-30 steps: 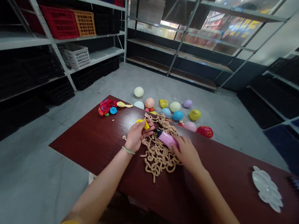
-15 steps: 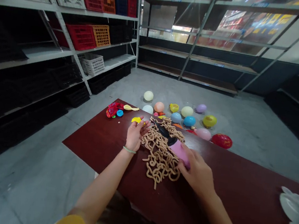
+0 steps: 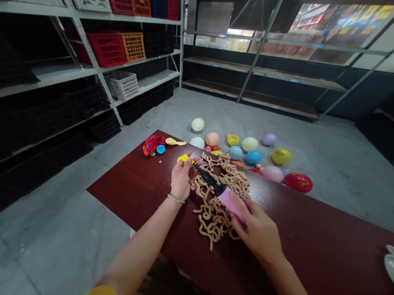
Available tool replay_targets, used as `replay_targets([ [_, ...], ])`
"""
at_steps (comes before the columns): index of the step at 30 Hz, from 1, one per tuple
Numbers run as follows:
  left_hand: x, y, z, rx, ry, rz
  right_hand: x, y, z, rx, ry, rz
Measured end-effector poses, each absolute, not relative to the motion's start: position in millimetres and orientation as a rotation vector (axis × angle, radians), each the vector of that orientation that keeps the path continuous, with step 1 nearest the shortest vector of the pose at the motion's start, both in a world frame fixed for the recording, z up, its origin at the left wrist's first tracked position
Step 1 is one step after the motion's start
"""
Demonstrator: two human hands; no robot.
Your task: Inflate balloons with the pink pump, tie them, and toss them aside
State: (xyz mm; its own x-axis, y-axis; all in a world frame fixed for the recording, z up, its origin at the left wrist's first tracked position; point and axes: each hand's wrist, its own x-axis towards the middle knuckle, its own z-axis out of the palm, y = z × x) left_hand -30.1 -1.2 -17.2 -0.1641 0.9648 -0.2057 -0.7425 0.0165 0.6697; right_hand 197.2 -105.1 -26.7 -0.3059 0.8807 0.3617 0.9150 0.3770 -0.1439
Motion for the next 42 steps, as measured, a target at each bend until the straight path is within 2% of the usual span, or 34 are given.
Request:
replay_targets([
  [14,-22.8,-4.5,-20.8,0.574,0.831,1.554,189.0,-107.8,-25.2,-1.585,-2.234,-0.006],
  [20,-12.0,-8.5,-18.5,0.578,0.750,1.560,186.2,-108.1,-27.3,-1.589,-2.135,0.181],
  [28,26.4,-21.6,29.2,0.522,0.567,1.562,181.2,-108.3,-25.6,-1.371,-2.034,0.484],
  [34,33.5,-23.2,65.4,0.699,0.493,1.633,181.2,-113.1,-21.8,-1.490,-1.937,0.496],
  [42,-23.5,5.4,107.3,0.762,0.537,1.769,170.6,-117.8,-32.6,-1.512,-1.943,0.370],
])
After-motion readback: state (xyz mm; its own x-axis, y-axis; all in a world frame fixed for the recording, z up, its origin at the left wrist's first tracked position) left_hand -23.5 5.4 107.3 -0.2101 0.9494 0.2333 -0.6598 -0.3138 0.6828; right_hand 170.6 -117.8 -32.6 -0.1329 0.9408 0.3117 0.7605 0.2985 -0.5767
